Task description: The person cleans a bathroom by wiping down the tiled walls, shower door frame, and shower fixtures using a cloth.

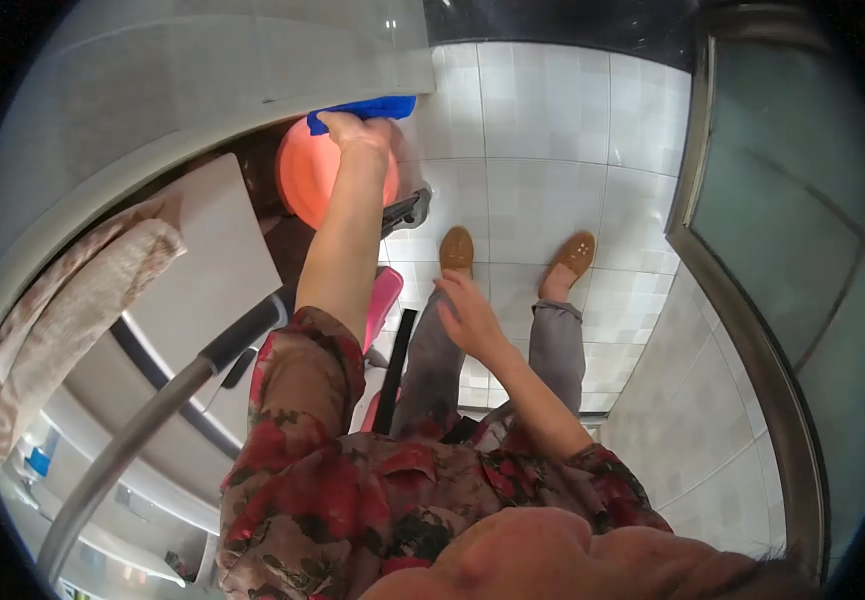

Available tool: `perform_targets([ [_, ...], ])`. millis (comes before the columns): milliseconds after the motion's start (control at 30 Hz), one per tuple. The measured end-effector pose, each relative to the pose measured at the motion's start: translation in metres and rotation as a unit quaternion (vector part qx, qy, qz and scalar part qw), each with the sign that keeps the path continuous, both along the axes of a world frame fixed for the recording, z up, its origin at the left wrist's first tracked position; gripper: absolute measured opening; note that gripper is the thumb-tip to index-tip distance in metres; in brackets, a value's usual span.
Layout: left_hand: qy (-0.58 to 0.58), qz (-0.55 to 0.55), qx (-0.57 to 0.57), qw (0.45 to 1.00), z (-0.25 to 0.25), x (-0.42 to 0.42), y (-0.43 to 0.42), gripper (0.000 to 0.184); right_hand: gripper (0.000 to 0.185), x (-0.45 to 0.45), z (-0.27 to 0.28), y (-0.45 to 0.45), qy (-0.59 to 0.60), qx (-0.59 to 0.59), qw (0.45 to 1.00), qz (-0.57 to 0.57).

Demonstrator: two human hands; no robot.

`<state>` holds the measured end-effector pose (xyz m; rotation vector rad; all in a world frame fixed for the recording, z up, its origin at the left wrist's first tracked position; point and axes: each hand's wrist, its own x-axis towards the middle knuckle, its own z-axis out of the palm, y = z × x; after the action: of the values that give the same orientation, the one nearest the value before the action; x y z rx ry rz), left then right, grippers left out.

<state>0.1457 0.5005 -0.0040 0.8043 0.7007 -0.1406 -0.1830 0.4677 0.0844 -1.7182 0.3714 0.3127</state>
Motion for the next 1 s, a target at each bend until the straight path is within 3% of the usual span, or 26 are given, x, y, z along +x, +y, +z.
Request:
perform_targets([
  [67, -0.034, -0.003, -0.04, 0.999, -0.035, -0.002, 0.0, 0.047, 0.036, 0.014, -0.01, 0.002, -0.009, 0.016, 0.998, -0.068],
  [233, -0.073, -0.048, -0.045, 0.995, -0.1, -0.002, 0.005, 0.048, 0.036, 0.02, -0.028, -0.003, 0.018, 0.009, 0.996, -0.082],
  [400, -0.045, -0.037, -0.024, 0.998, -0.164, -0.006, 0.004, 0.055, 0.037, 0.027, -0.028, -0.009, 0.033, 0.002, 0.996, -0.08],
  [467, 0.022, -0.028, -0.011, 0.999, -0.183, -0.001, 0.016, 0.046, 0.037, 0.027, -0.025, -0.004, 0.039, 0.007, 0.998, -0.052],
  [667, 0.07, -0.055, 0.024, 0.996, -0.128, -0.013, 0.02, 0.045, 0.037, 0.023, -0.035, 0.001, 0.03, -0.001, 0.999, -0.035],
  [733, 0.116, -0.013, 0.037, 0.992, -0.109, -0.013, 0.021, 0.043, 0.036, 0.021, -0.042, 0.006, 0.032, -0.004, 0.999, -0.04],
  [800, 0.035, -0.047, 0.015, 0.998, -0.069, -0.021, 0.016, 0.043, 0.036, 0.022, -0.043, 0.01, 0.03, -0.013, 0.999, -0.042],
  [833, 0.034, 0.023, -0.033, 0.999, -0.038, -0.024, 0.007, 0.042, 0.036, 0.023, -0.043, 0.011, 0.039, -0.009, 0.999, -0.028],
  [867, 0.034, 0.026, -0.032, 0.999, -0.022, -0.024, 0.008, 0.042, 0.036, 0.023, -0.043, 0.011, 0.05, -0.002, 0.999, -0.015],
  [1000, -0.02, 0.046, 0.01, 0.999, -0.01, -0.011, 0.017, 0.037, 0.036, 0.02, -0.045, 0.009, 0.06, 0.004, 0.998, -0.005],
])
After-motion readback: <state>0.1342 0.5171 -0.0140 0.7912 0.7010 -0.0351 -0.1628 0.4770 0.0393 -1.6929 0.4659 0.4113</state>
